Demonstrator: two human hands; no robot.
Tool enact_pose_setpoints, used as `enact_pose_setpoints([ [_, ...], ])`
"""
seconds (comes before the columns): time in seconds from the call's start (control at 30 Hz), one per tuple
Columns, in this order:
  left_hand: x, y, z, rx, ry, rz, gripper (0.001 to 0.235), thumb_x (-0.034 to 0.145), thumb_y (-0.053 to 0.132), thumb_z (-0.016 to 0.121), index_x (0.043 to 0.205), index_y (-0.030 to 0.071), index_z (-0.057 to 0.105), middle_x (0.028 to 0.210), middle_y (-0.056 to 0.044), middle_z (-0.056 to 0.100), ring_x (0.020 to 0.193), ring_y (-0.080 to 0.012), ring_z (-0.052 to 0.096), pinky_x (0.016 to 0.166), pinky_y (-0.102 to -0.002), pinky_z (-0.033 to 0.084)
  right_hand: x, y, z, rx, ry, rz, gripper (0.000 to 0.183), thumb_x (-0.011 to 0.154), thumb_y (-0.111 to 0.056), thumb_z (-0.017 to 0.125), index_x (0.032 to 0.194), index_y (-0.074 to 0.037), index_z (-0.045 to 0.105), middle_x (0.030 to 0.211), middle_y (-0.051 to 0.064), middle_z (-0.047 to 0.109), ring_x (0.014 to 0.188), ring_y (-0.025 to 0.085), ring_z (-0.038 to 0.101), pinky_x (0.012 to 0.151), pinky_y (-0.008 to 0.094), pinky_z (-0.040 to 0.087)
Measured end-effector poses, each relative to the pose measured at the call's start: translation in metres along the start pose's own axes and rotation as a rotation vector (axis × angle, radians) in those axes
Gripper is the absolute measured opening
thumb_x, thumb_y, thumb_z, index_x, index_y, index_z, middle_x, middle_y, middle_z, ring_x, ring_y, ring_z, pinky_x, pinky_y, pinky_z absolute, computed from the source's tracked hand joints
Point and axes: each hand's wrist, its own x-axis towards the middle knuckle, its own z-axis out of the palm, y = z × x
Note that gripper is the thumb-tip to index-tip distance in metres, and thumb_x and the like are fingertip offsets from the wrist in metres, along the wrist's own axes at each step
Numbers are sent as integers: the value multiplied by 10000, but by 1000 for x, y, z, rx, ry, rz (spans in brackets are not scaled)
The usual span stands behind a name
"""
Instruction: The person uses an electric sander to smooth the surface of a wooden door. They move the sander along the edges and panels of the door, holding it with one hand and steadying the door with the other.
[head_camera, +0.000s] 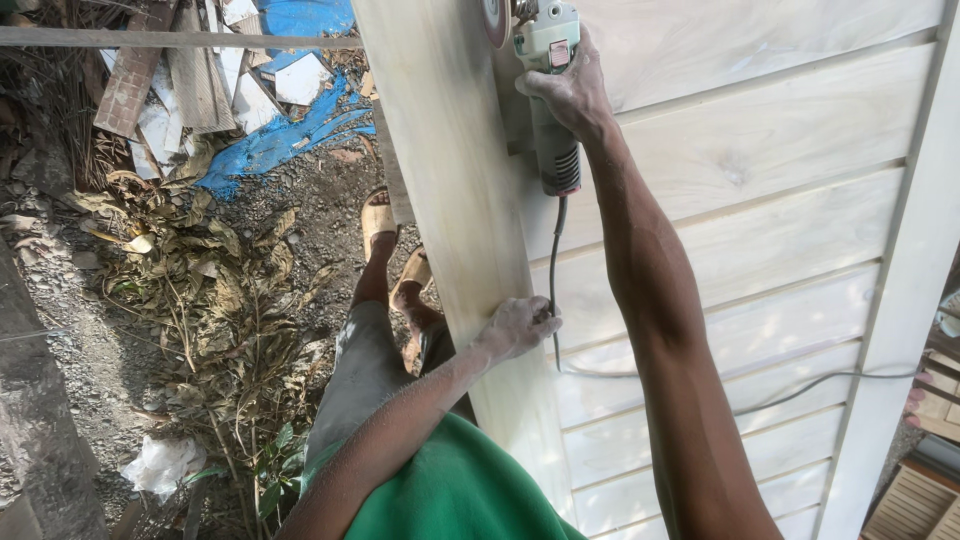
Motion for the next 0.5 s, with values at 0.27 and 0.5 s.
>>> enact_pose_setpoints([
  [0.27, 1, -6, 4, -1, -8, 6, 367, 960, 379, 643, 1132, 61, 705, 995, -93, 784, 923, -193, 763, 911, -332, 595, -1, -1, 1, -1, 0, -5, 758, 698, -196, 833, 1355, 10, 516, 1141, 108, 663, 1060, 237, 668, 982, 397, 590],
  [0.5, -7, 0, 5, 46, -43, -22, 345, 945, 413, 663, 1129, 128, 729, 1049, -51, 802, 982, -169, 765, 957, -327, 580, -8, 2, 0, 4, 1, 6, 769, 699, -195, 833, 1359, 18, 502, 1151, 122, 674, 1064, 246, 684, 973, 397, 605],
])
